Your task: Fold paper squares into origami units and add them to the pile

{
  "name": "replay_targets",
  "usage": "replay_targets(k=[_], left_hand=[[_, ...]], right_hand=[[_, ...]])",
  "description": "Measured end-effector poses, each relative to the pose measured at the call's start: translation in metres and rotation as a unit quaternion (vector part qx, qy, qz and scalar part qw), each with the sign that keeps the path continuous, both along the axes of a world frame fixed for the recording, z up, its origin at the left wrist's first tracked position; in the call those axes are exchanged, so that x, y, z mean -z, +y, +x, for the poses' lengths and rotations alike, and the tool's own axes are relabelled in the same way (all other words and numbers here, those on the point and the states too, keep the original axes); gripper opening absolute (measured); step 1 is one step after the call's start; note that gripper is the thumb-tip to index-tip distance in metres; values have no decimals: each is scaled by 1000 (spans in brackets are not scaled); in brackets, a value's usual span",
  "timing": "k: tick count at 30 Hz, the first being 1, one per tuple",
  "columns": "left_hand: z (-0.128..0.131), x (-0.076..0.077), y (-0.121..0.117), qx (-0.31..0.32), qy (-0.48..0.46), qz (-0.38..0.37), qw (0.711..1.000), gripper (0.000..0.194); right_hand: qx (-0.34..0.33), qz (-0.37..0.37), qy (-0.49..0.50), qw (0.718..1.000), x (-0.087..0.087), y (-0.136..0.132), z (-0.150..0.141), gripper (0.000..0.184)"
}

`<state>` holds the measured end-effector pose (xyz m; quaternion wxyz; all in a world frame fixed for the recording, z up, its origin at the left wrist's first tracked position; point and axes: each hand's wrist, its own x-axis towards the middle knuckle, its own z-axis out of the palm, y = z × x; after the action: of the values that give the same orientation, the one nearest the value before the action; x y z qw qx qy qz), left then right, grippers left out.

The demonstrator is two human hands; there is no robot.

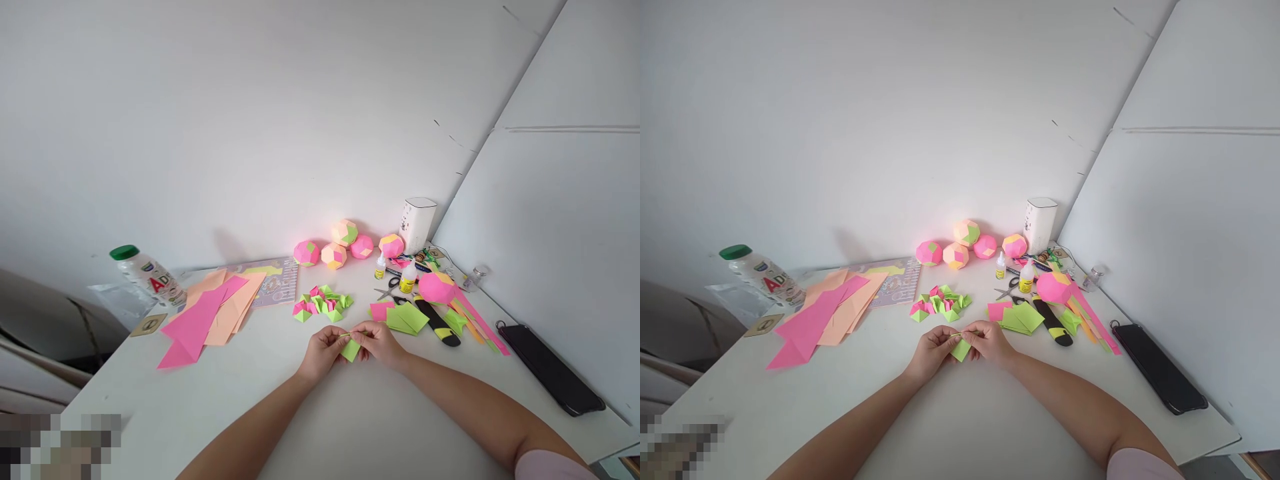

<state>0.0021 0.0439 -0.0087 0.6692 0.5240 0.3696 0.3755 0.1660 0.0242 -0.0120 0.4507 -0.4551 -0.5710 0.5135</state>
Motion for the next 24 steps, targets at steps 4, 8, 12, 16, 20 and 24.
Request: replay_targets(k=[4,8,12,16,20,24], left_hand=[[-1,-1,-1,4,7,-3,1000,30],[-2,1,0,6,8,-2,1000,31],[-2,2,0,10,3,6,1000,32],[-3,1,0,24,-1,9,1000,30],[-4,1,0,29,-3,20,999,29],[-4,2,1,25,14,29,999,28]], right_hand=[[5,-4,-2,1000,-2,0,-1,30],[-1,-9,-6,1000,-5,-1,-1,30],[0,-7,-12,1000,-6,-2,-1,30],[-3,-9,-14,1000,-6,-2,-1,29],[-6,-8,-20,1000,-6,-2,-1,28],[-15,-11,-26,999,-6,-2,-1,27]])
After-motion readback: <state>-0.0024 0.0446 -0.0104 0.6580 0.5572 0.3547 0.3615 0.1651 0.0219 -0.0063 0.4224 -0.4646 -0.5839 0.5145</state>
